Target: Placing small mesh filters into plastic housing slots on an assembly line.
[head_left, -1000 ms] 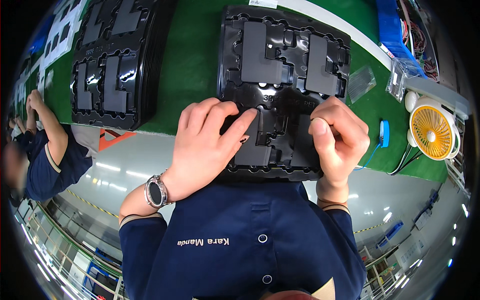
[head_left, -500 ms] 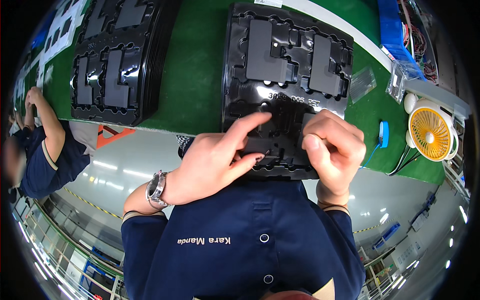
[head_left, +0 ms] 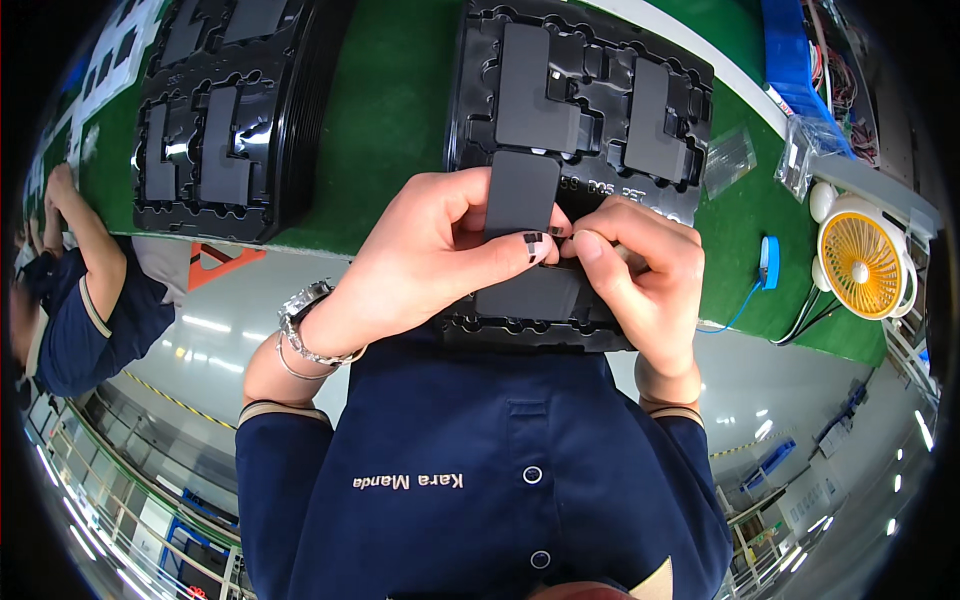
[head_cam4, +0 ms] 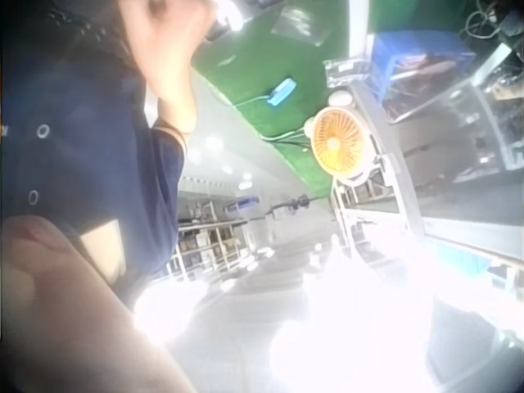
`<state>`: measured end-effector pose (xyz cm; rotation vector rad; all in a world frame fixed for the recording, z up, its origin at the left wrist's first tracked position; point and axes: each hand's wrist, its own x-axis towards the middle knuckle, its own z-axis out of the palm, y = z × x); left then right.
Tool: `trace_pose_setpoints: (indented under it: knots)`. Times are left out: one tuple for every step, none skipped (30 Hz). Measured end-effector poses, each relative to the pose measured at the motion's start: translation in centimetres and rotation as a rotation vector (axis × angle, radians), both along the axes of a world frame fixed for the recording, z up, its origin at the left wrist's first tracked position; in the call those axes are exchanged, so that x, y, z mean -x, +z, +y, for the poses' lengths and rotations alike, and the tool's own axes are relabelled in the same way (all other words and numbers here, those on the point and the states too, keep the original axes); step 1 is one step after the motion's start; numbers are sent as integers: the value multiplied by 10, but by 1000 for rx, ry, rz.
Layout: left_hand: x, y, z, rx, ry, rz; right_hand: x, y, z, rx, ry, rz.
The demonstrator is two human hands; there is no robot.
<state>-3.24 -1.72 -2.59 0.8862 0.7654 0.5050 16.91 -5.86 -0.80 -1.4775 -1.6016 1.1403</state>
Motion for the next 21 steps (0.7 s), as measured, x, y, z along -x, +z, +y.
trace_pose_setpoints:
  knots:
    - [-1, 0, 0, -3, -6, 2, 0, 0, 0, 1, -3, -1]
    - [-1, 0, 0, -6, -11, 5, 0, 0, 0, 2, -6, 0]
    - [-1, 0, 1, -9, -16, 7, -1, 0, 1, 2, -8, 0]
    - [-1, 0, 1, -9, -18, 8, -1, 0, 1, 8, -3, -1]
    - [-1, 1, 2, -9, -22, 8, -1, 0, 2, 13, 2, -1]
    - [-1, 1, 3, -9, -25, 9, -1, 0, 2, 18, 6, -2]
    - [-1, 0, 2, -14, -18, 8, -1, -1, 3, 22, 8, -1]
    - [-1, -1, 0, -22, -9, 8, -1, -1, 2, 23, 11, 1]
    - [-2, -1, -2, -31, -1, 8, -1, -1, 1, 23, 15, 2]
    - [-1, 0, -3, -31, -5, 14, -1, 0, 1, 26, 18, 3]
    - [-1, 1, -2, -28, -11, 18, -1, 0, 2, 32, 19, 4]
    - [-1, 2, -1, -25, -17, 22, -1, 1, 3, 38, 21, 4]
    - [-1, 1, -1, -30, -21, 25, -1, 1, 3, 41, 16, 11]
    - [-2, 1, 0, -36, -24, 28, -1, 1, 3, 42, 10, 17]
    - [-2, 1, 0, -42, -27, 31, -1, 0, 3, 44, 5, 24]
    - [-2, 1, 0, -37, -25, 35, -1, 0, 3, 36, 11, 21]
    - [-2, 2, 0, -31, -23, 39, -1, 0, 4, 29, 17, 17]
    - [-3, 3, 0, -26, -21, 43, -2, 0, 4, 21, 23, 14]
    - [-3, 3, 0, -25, -18, 38, -2, 0, 4, 19, 24, 14]
    - [-3, 3, 0, -24, -15, 33, -2, 0, 4, 18, 24, 13]
    - [-3, 3, 0, -23, -12, 28, -2, 0, 4, 16, 25, 13]
